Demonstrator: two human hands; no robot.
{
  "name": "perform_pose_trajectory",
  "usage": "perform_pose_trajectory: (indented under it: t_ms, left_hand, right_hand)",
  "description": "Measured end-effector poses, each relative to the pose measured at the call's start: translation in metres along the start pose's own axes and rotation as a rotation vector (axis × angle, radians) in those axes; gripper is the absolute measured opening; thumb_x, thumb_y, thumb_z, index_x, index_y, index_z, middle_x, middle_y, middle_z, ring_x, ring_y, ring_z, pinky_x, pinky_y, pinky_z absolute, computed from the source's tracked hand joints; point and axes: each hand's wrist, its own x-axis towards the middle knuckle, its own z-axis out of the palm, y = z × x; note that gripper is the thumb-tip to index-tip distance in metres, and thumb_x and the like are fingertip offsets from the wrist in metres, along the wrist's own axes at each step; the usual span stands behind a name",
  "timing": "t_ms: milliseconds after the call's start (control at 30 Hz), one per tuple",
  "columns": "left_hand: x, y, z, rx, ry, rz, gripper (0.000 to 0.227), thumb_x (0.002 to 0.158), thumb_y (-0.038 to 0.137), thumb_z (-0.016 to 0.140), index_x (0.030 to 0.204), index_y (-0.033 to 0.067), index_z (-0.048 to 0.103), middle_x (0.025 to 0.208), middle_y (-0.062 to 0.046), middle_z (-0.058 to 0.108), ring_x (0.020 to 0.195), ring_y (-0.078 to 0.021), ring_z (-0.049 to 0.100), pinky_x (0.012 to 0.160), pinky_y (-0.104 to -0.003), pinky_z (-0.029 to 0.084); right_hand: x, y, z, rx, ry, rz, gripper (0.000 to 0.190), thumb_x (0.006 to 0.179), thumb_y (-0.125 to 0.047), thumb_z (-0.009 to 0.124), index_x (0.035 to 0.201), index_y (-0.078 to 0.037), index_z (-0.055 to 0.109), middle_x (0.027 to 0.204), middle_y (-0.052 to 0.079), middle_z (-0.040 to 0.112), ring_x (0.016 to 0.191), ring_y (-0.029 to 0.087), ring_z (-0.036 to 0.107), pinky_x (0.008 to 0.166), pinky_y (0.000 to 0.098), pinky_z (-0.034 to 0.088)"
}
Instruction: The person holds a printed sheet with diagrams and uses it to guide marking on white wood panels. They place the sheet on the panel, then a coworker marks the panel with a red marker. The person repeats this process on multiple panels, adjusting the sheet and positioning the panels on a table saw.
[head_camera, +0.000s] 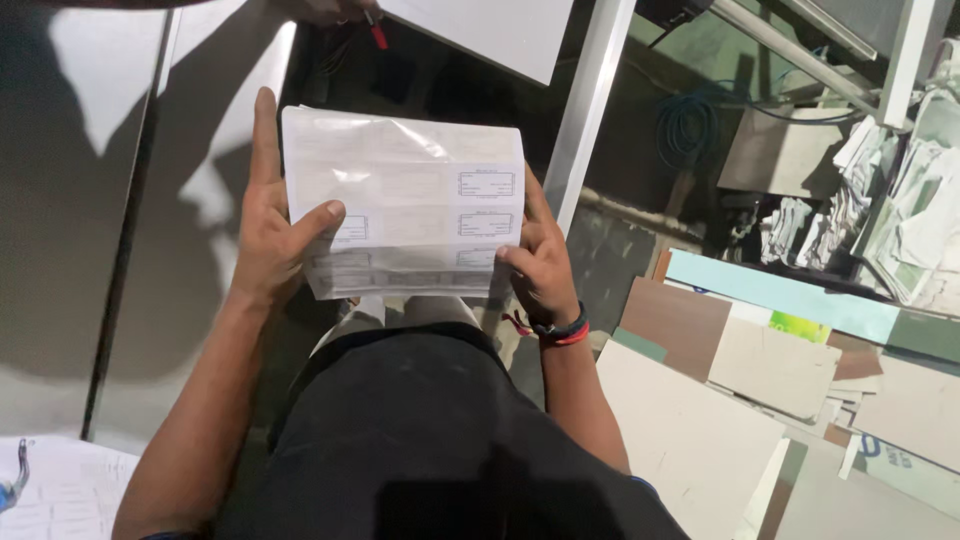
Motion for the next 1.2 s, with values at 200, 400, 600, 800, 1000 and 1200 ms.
perform_pose_trajectory:
  t_ms: [200, 400, 600, 800, 1000, 1200]
  left_hand:
    - [0.031, -0.005, 0.004, -0.003, -0.026, -0.005, 0.112, 0.079, 0.016, 0.064, 0.171, 0.0105, 0.002, 0.16, -0.022, 0.047, 0.143, -0.0293, 0.054, 0.129, -0.04, 0.038]
    - [0.072, -0.005, 0.015, 0.003, -0.049, -0.031, 0.12, 0.069, 0.019, 0.059, 0.171, 0.012, -0.003, 0.176, -0.021, 0.028, 0.158, -0.0309, 0.037, 0.134, -0.039, 0.023]
    - [0.109, -0.003, 0.018, 0.079, -0.011, -0.032, 0.122, 0.066, 0.02, 0.061, 0.171, 0.0119, -0.002, 0.182, -0.018, 0.002, 0.169, -0.0302, 0.011, 0.137, -0.041, 0.011]
    - [0.138, -0.009, 0.011, 0.192, 0.014, -0.008, 0.123, 0.064, 0.022, 0.061, 0.171, 0.0125, 0.001, 0.182, -0.018, 0.002, 0.17, -0.0309, 0.005, 0.139, -0.044, 0.007]
    - [0.161, -0.017, 0.008, 0.118, 0.012, -0.051, 0.121, 0.068, 0.018, 0.061, 0.171, 0.0158, -0.003, 0.179, -0.023, 0.015, 0.165, -0.0339, 0.024, 0.136, -0.045, 0.02]
    - [0.175, -0.023, 0.012, 0.073, 0.016, -0.145, 0.121, 0.07, 0.018, 0.063, 0.168, 0.0137, -0.008, 0.169, -0.028, 0.034, 0.151, -0.0338, 0.048, 0.128, -0.041, 0.033]
  right_hand:
    - [0.025, -0.007, -0.009, 0.077, 0.029, -0.033, 0.099, 0.078, 0.006, 0.056, 0.169, -0.002, 0.015, 0.16, 0.02, 0.045, 0.144, 0.027, 0.051, 0.123, 0.0375, 0.037]
    - [0.079, -0.019, -0.034, 0.162, 0.01, -0.031, 0.097, 0.08, 0.005, 0.06, 0.167, -0.001, 0.019, 0.158, 0.019, 0.046, 0.146, 0.028, 0.048, 0.124, 0.0403, 0.036]
    - [0.128, -0.023, -0.056, 0.189, -0.034, -0.007, 0.098, 0.079, 0.004, 0.06, 0.167, 0.0, 0.016, 0.158, 0.019, 0.047, 0.147, 0.026, 0.048, 0.125, 0.0389, 0.033]
    - [0.163, -0.024, -0.066, 0.165, -0.043, 0.002, 0.1, 0.079, 0.006, 0.058, 0.169, -0.001, 0.013, 0.153, 0.021, 0.053, 0.142, 0.027, 0.052, 0.122, 0.0373, 0.036]
    - [0.181, -0.03, -0.068, 0.25, -0.009, 0.033, 0.102, 0.081, 0.012, 0.054, 0.171, -0.006, 0.009, 0.142, 0.027, 0.058, 0.13, 0.03, 0.061, 0.113, 0.0406, 0.047]
    - [0.191, -0.034, -0.074, 0.271, 0.036, 0.055, 0.102, 0.08, 0.014, 0.054, 0.169, -0.006, 0.009, 0.144, 0.026, 0.057, 0.131, 0.029, 0.06, 0.112, 0.0406, 0.048]
